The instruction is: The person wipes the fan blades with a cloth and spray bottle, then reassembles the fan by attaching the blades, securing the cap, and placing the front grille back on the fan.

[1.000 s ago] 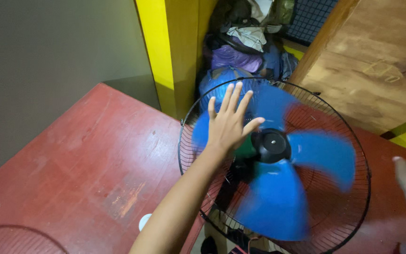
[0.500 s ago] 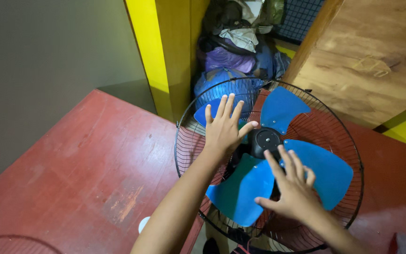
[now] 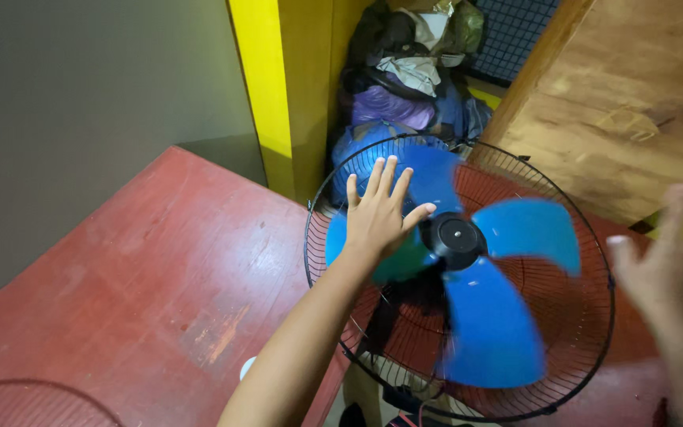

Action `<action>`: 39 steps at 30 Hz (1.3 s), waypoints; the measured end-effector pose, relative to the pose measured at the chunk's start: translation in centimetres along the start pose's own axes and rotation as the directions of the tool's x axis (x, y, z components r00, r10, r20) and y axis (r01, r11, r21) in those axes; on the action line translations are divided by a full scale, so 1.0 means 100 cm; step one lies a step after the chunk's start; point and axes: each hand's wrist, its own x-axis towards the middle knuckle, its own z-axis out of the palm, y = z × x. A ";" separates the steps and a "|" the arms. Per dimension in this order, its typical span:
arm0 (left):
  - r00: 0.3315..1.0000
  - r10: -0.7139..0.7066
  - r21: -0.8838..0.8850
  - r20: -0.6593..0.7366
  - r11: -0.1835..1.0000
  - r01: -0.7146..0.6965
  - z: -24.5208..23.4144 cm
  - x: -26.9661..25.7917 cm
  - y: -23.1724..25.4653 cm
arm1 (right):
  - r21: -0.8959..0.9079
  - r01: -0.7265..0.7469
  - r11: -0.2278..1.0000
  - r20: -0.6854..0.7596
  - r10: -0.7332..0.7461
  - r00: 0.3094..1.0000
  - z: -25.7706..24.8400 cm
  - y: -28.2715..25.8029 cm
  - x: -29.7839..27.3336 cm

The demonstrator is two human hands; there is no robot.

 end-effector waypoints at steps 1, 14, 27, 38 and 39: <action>1.000 0.009 0.003 -0.002 1.000 -0.009 0.001 -0.001 0.001 | 0.026 0.046 0.999 -0.016 -0.045 0.999 0.003 -0.013 -0.009; 0.958 0.179 -0.066 0.223 0.984 -0.168 0.028 -0.034 0.028 | 0.560 0.246 0.791 0.149 -0.389 0.909 0.032 -0.134 -0.046; 0.970 0.037 -0.127 0.242 0.992 -0.006 0.036 -0.027 0.059 | 0.794 -0.024 0.607 0.378 -0.464 0.801 0.052 -0.134 -0.001; 0.943 0.000 -0.140 0.334 0.989 0.050 0.025 -0.012 0.059 | 0.766 -0.165 0.621 0.519 -0.445 0.730 0.053 -0.134 0.013; 0.946 0.001 -0.142 0.323 0.989 0.047 0.025 -0.012 0.059 | 0.756 -0.169 0.632 0.533 -0.445 0.719 0.054 -0.134 0.014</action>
